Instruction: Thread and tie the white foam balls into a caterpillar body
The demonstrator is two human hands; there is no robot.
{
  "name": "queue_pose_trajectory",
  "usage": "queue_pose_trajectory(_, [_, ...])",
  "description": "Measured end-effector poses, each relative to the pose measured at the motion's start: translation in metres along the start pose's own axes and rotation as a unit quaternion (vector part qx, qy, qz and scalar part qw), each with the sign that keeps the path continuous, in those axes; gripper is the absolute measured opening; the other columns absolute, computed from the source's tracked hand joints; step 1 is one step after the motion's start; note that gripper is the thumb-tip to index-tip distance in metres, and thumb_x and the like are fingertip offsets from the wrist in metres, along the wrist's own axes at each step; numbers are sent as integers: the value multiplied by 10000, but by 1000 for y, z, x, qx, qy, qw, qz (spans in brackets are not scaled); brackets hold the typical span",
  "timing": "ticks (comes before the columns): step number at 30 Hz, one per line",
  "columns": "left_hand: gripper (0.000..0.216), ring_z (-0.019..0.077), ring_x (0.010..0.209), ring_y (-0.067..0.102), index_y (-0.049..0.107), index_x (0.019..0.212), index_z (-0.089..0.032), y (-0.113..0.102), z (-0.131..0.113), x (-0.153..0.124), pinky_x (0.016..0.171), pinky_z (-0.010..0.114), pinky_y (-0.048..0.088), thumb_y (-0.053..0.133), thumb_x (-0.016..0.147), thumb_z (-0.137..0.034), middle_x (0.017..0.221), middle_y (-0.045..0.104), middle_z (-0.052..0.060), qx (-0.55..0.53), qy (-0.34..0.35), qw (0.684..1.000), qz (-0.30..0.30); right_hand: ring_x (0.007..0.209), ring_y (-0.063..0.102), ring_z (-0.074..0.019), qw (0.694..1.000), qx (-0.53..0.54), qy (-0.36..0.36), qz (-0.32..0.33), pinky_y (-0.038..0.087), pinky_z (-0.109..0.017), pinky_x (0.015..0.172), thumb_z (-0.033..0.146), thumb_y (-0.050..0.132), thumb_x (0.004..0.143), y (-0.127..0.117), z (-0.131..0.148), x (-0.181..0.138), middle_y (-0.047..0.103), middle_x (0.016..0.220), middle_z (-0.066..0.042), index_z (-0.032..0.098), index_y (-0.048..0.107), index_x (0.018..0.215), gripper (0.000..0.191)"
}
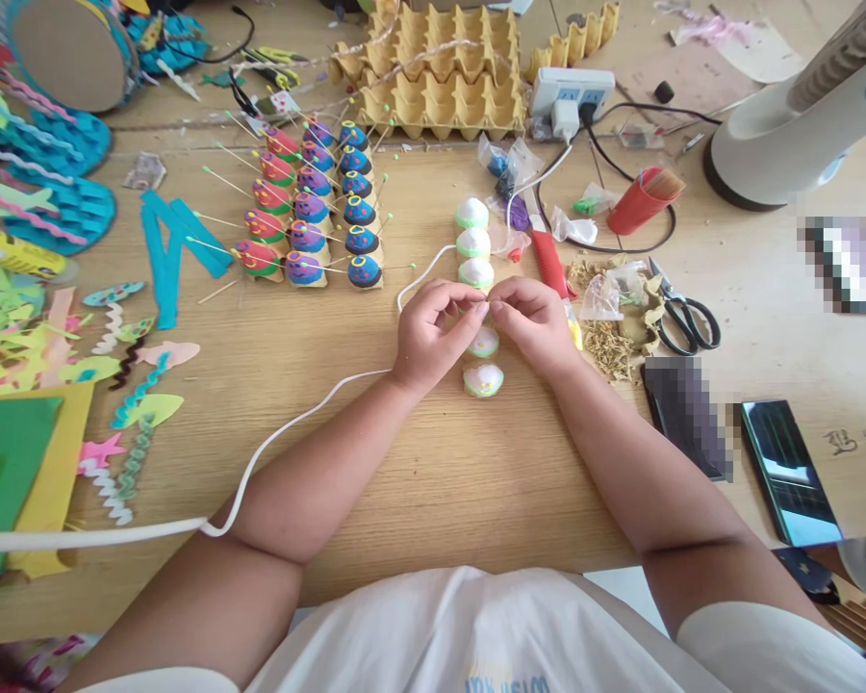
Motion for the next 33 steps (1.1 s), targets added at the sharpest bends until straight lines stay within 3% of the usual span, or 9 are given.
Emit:
queue_pose_trajectory(6, [269, 144, 810, 710, 784, 965, -237, 0, 2, 0, 746, 295, 562, 762, 1032, -497, 911, 804, 25, 7, -25, 1000, 2, 711, 563, -140, 1000, -13, 0, 18, 453, -300, 643, 695, 815, 902, 1, -4, -1, 676, 766, 4, 226, 732, 843, 480])
queue_pose_trajectory(13, [223, 144, 783, 660, 779, 941, -237, 0, 5, -1, 754, 302, 556, 766, 1028, -441, 909, 798, 25, -14, -36, 999, -12, 702, 559, -139, 1000, -12, 2, 25, 446, -295, 630, 627, 839, 905, 3, -4, -1, 673, 758, 5, 229, 735, 841, 417])
queue_pose_trajectory(22, [428, 147, 786, 680, 779, 952, -249, -1, 10, -1, 743, 300, 554, 672, 1064, -648, 888, 788, 20, -21, -60, 998, -21, 703, 547, -134, 1000, 9, 19, 20, 439, -286, 630, 660, 839, 883, 3, -4, 0, 661, 766, 10, 227, 724, 842, 449])
queue_pose_trajectory(33, [259, 144, 815, 699, 830, 1032, -253, -1, -1, -2, 758, 297, 557, 707, 1084, -475, 930, 809, 22, 1, 0, 1000, -17, 660, 476, -123, 996, 71, 36, -30, 433, -290, 640, 637, 880, 845, 1, -9, 2, 595, 722, 34, 243, 698, 831, 434])
Point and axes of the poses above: each hand's wrist, its own x-axis towards the middle knuckle, its own y-axis out of the palm, z = x × y, the point moved 5 cm from there along x, towards the middle knuckle
